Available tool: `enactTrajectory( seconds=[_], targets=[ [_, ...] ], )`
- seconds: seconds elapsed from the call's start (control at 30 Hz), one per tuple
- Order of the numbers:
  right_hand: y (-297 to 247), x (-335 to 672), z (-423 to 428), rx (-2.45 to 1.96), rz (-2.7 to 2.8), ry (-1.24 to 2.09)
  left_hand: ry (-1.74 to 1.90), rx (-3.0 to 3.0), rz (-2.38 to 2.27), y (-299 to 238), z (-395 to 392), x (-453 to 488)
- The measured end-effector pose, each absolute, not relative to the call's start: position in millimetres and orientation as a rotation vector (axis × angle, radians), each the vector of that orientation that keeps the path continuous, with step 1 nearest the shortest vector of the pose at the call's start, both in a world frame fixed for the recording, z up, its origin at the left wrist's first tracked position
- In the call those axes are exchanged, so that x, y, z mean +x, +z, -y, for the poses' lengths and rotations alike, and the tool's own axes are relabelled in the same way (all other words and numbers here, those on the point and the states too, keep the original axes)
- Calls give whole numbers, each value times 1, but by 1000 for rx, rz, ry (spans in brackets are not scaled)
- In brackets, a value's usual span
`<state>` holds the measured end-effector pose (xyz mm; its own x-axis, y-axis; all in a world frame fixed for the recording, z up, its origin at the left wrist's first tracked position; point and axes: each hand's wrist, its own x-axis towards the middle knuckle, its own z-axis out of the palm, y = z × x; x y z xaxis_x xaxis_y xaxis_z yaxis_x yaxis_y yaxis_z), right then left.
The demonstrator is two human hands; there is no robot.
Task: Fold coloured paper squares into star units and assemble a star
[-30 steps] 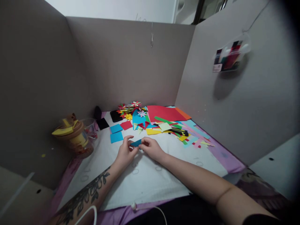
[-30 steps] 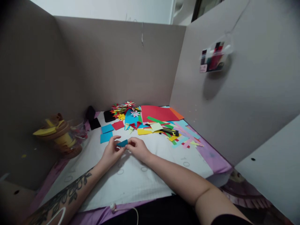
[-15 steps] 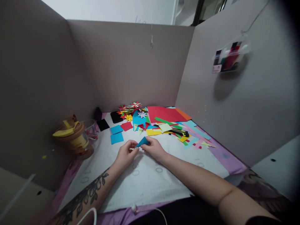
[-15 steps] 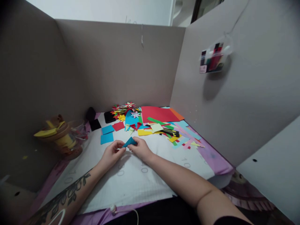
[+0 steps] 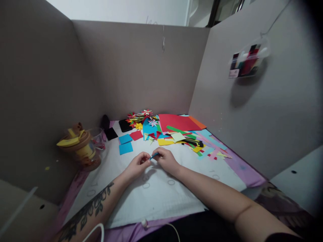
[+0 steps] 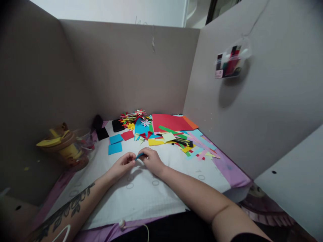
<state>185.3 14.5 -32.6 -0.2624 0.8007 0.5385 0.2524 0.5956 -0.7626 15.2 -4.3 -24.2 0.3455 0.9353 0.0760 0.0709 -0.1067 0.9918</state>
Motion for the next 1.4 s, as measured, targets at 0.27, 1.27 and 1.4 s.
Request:
enactTrajectory(
  seconds=[0.27, 1.27, 1.4],
  targets=[
    [-30, 186, -10, -791, 1875, 617, 860, 1560, -967, -26, 5, 12],
    [-31, 177, -16, -821, 1268, 1333, 1339, 1920, -1249, -21, 15, 14],
    [-31, 175, -15, -829, 1272, 1337, 1325, 1889, -1257, -20, 15, 16]
  ],
)
